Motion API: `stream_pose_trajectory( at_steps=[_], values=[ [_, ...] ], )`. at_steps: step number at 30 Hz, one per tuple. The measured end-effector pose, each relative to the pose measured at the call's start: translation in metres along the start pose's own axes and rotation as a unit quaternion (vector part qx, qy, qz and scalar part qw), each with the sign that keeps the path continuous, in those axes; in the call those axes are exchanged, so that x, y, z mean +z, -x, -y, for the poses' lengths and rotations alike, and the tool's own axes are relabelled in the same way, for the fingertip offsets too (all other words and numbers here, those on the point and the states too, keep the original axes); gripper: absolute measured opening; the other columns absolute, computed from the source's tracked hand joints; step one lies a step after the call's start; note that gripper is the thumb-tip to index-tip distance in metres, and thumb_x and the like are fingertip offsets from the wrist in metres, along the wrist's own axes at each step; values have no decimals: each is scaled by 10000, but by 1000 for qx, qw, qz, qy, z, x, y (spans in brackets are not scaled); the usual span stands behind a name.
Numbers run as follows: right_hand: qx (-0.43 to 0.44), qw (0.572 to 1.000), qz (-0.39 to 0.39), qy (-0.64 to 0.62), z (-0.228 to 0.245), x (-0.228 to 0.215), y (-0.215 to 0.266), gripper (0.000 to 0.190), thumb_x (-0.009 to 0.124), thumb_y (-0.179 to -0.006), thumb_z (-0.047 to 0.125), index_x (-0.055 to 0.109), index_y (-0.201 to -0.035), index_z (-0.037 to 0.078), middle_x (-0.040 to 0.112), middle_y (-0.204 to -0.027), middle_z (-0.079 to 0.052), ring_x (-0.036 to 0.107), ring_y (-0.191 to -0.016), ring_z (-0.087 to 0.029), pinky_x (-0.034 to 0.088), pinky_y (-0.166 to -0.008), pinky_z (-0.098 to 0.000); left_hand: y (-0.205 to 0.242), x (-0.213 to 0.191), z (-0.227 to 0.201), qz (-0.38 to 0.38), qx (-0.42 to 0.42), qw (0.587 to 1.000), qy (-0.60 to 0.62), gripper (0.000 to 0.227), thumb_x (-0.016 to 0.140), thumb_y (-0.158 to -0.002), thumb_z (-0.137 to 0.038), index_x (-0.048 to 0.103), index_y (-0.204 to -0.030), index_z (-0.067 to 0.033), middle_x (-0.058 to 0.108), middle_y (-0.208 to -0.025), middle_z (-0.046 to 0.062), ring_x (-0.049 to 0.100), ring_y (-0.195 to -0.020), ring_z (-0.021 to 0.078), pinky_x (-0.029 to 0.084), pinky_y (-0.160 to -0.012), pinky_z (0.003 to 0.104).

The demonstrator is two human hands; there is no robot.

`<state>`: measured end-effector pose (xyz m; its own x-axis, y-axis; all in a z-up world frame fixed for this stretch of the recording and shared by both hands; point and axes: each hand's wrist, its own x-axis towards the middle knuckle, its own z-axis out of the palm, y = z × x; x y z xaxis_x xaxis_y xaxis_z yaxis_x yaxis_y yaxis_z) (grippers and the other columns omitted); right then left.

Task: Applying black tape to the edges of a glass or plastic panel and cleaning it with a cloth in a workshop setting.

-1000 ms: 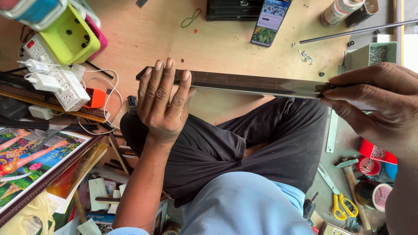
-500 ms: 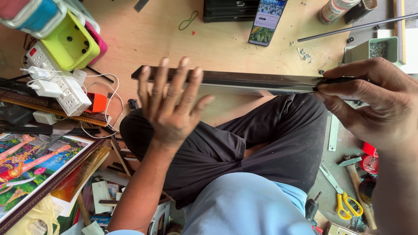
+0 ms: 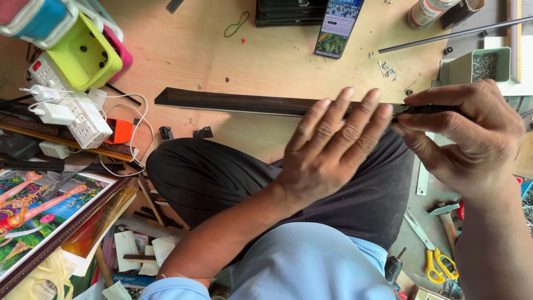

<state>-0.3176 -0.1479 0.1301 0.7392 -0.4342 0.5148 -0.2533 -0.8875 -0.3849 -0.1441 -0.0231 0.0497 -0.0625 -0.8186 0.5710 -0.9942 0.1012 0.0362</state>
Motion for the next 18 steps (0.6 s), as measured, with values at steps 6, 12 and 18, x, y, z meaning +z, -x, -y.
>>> stream_pose_trajectory(
  at_steps=[6,12,18],
  values=[
    [-1,1000,0,4,-1,0,3,377,912,-825,152,614,-1023,32,736,-1054,-106,686,-922,-238,467,-747,-344,-4,-12,-7,0,-2,1000,-1,462,485,-1188,-412,422,-1627,-282,457,-1646,8,445,-1522,256,329,-1293,457],
    [1,1000,-17,13,-7,4,15,524,958,-807,136,537,-1097,26,732,-1078,-156,674,-929,-249,484,-746,-336,5,0,-18,-13,-15,999,-32,465,445,-1207,-496,349,-1649,-389,406,-1671,5,418,-1530,282,322,-1312,488],
    [-20,986,-67,149,-19,18,36,393,849,-880,312,644,-1087,48,770,-1111,-121,660,-1049,-312,508,-985,-489,1,-4,-21,-5,-27,999,-28,463,428,-1186,-490,344,-1634,-409,407,-1661,27,418,-1523,302,305,-1308,517]
  ],
)
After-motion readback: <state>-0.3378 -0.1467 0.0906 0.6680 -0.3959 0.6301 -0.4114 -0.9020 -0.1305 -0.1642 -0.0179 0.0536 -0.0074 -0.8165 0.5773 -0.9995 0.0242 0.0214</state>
